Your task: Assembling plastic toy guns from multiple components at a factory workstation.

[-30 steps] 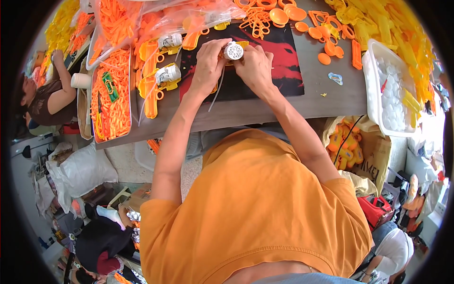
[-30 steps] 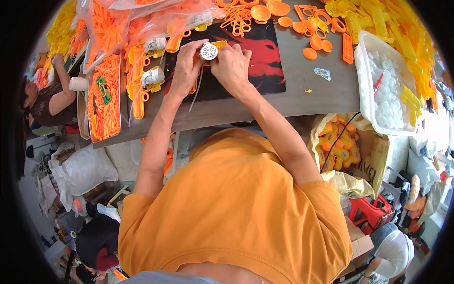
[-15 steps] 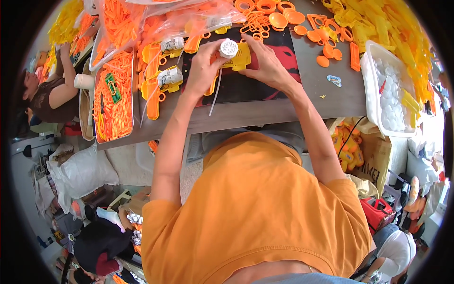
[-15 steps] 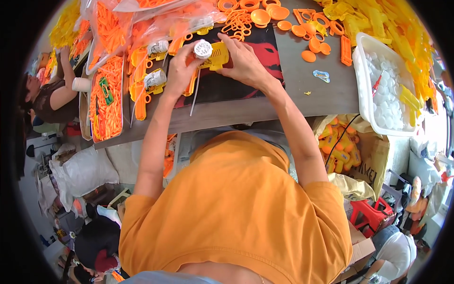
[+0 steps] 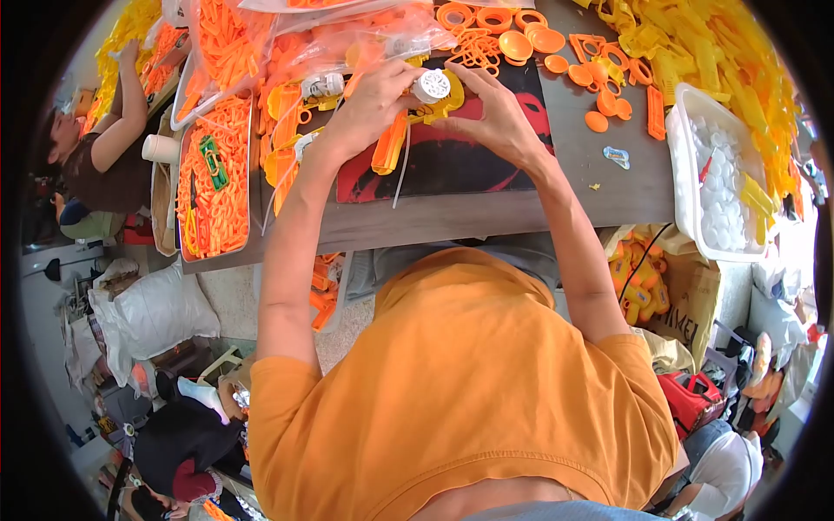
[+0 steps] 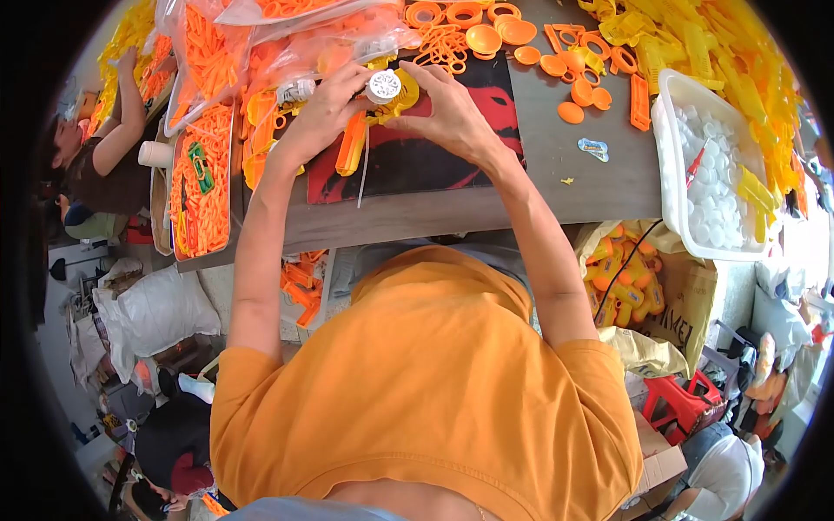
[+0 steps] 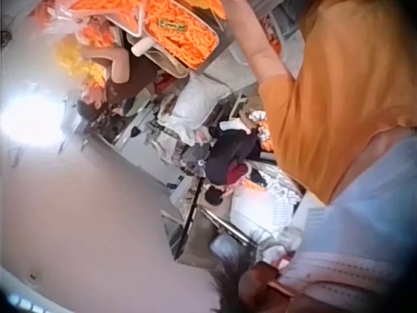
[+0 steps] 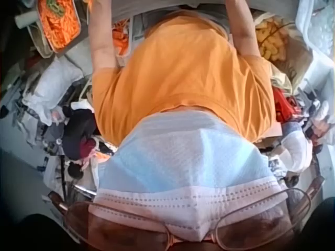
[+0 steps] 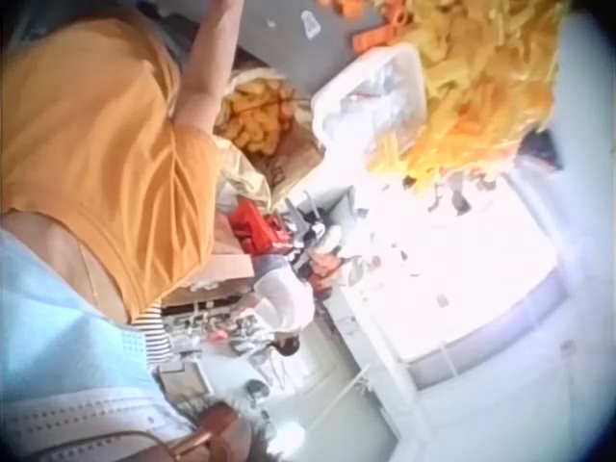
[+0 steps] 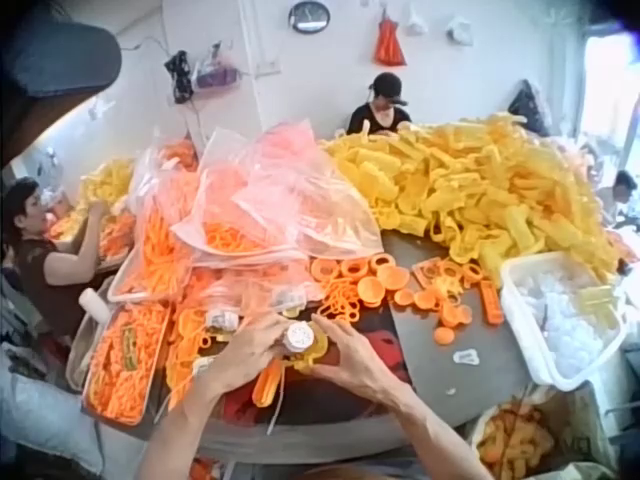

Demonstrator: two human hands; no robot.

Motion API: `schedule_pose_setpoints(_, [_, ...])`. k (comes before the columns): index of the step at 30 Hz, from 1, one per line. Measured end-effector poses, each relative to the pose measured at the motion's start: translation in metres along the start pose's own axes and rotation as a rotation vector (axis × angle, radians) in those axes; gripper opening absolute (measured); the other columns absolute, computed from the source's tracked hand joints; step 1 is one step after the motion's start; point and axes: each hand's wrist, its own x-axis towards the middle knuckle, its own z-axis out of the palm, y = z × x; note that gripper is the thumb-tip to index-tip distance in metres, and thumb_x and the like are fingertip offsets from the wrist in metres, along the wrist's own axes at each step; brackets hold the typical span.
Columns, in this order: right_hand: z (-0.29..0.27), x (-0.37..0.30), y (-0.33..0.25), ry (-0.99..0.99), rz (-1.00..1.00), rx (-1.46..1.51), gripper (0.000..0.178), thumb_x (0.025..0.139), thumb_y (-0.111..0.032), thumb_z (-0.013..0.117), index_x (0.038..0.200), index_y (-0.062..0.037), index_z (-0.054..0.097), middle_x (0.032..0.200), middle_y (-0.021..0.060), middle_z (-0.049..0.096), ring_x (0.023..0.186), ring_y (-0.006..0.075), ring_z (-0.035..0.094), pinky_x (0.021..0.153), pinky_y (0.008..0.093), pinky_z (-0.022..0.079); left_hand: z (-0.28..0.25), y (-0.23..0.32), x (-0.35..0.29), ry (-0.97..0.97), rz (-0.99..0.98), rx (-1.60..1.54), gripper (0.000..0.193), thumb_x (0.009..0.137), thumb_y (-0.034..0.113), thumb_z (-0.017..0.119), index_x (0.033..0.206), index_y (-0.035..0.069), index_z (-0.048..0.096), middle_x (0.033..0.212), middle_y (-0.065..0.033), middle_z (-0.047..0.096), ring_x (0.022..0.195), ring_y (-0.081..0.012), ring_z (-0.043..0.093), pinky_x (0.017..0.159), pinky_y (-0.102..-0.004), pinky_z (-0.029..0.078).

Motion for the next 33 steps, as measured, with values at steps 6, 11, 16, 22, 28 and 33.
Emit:
schedule_pose_setpoints(6, [0.001,0.002,-0.001,0.014,0.003,-0.013,0.080,0.074,-0.028,0.084,0.141,-0.0023,0.047,0.136,0.0172,0.053,0.122,0.0272,0.055,0.103,0.0359,0.044,0.005,-0.002,0.001,-0.018,0.007,0.159,0.032,0.086,0.005,0.063,0.118,0.000,0.059,0.105,-0.0134,0.060,0.100,-0.0332,0.059,0.086,-0.0411,0.048])
schedule_pose_setpoints(11, [0.012,0.005,0.002,0.110,0.021,0.141,0.084,0.073,-0.029,0.085,0.139,0.0030,0.046,0.132,0.0209,0.055,0.118,0.0284,0.058,0.101,0.0361,0.046,0.005,0.000,-0.004,0.079,-0.191,-0.183,0.035,0.086,0.009,0.065,0.119,0.000,0.058,0.109,-0.0149,0.063,0.102,-0.0325,0.061,0.087,-0.0404,0.049])
schedule_pose_setpoints(16, [0.015,0.005,-0.003,0.136,0.015,0.126,0.087,0.071,-0.033,0.085,0.140,0.0026,0.045,0.128,0.0245,0.056,0.116,0.0335,0.058,0.099,0.0393,0.046,0.006,-0.006,-0.005,0.076,-0.128,-0.076,0.035,0.086,0.009,0.066,0.118,0.000,0.058,0.108,-0.0162,0.064,0.103,-0.0330,0.062,0.087,-0.0408,0.050])
schedule_pose_setpoints(22, [0.013,0.001,-0.012,0.118,0.053,0.036,0.078,0.073,-0.020,0.086,0.138,0.0006,0.047,0.128,0.0159,0.058,0.111,0.0225,0.060,0.098,0.0342,0.048,0.010,-0.001,-0.004,0.094,-0.056,-0.025,0.033,0.085,0.007,0.067,0.117,0.000,0.060,0.108,-0.0166,0.063,0.100,-0.0341,0.062,0.085,-0.0405,0.050])
schedule_pose_setpoints(28, [-0.002,-0.025,0.017,0.001,0.123,0.008,0.063,0.076,-0.015,0.081,0.130,-0.0005,0.053,0.118,0.0136,0.063,0.105,0.0214,0.063,0.092,0.0343,0.050,0.056,0.005,-0.026,0.172,-0.259,-0.129,0.036,0.079,0.007,0.075,0.114,0.010,0.071,0.099,-0.0052,0.055,0.095,-0.0231,0.056,0.087,-0.0339,0.046])
schedule_pose_setpoints(33, [-0.030,0.003,0.064,0.212,-0.045,-0.382,0.020,0.090,-0.014,0.063,0.107,-0.0053,0.067,0.102,0.0131,0.063,0.095,0.0301,0.061,0.081,0.0392,0.049,0.071,0.005,-0.018,0.286,-0.201,0.082,0.029,0.083,0.011,0.072,0.112,0.010,0.071,0.100,-0.0054,0.059,0.097,-0.0219,0.055,0.091,-0.0340,0.044])
